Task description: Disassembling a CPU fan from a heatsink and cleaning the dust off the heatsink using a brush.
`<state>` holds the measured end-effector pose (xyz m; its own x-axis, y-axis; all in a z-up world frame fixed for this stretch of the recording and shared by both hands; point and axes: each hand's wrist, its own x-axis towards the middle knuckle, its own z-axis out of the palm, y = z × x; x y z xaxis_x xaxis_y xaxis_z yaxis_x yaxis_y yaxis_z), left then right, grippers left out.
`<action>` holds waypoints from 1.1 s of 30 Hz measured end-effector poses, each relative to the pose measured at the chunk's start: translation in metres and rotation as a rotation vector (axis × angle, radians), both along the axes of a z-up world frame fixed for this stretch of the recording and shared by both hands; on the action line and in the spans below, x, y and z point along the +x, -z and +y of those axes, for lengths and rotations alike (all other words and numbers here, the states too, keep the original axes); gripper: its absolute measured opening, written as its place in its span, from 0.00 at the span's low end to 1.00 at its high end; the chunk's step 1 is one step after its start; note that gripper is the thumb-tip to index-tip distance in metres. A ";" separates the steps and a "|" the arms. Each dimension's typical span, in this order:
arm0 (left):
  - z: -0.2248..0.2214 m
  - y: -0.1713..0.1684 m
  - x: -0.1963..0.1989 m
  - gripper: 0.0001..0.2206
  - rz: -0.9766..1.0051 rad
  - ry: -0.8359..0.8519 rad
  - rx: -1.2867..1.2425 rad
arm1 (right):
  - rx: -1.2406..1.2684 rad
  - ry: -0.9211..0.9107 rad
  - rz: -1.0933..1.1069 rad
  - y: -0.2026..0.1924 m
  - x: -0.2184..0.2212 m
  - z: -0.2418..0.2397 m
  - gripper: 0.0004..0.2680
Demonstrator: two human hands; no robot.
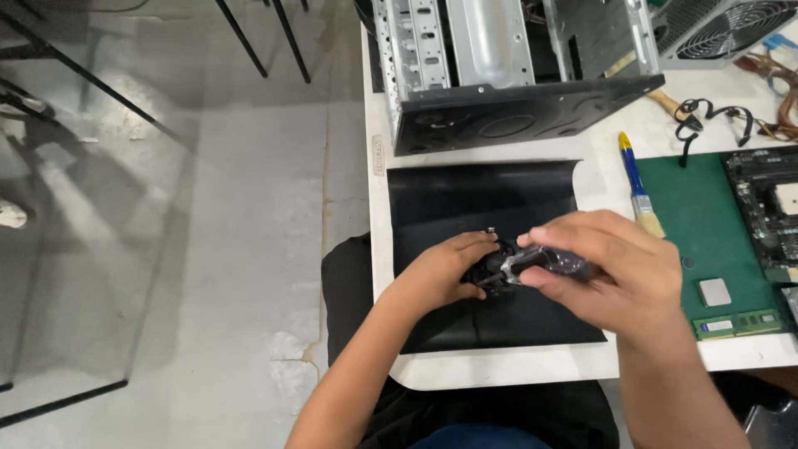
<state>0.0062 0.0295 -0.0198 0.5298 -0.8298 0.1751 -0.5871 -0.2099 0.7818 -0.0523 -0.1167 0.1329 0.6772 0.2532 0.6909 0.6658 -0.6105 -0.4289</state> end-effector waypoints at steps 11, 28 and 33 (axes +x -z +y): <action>-0.007 -0.026 -0.011 0.42 0.045 -0.148 0.186 | 0.142 -0.270 0.156 -0.005 0.010 -0.005 0.10; -0.001 -0.020 0.036 0.36 0.189 0.130 0.154 | 0.530 -0.238 0.301 0.023 0.000 0.036 0.08; -0.001 -0.026 0.038 0.34 0.193 0.182 0.106 | 0.650 -0.104 0.154 0.027 0.025 0.045 0.06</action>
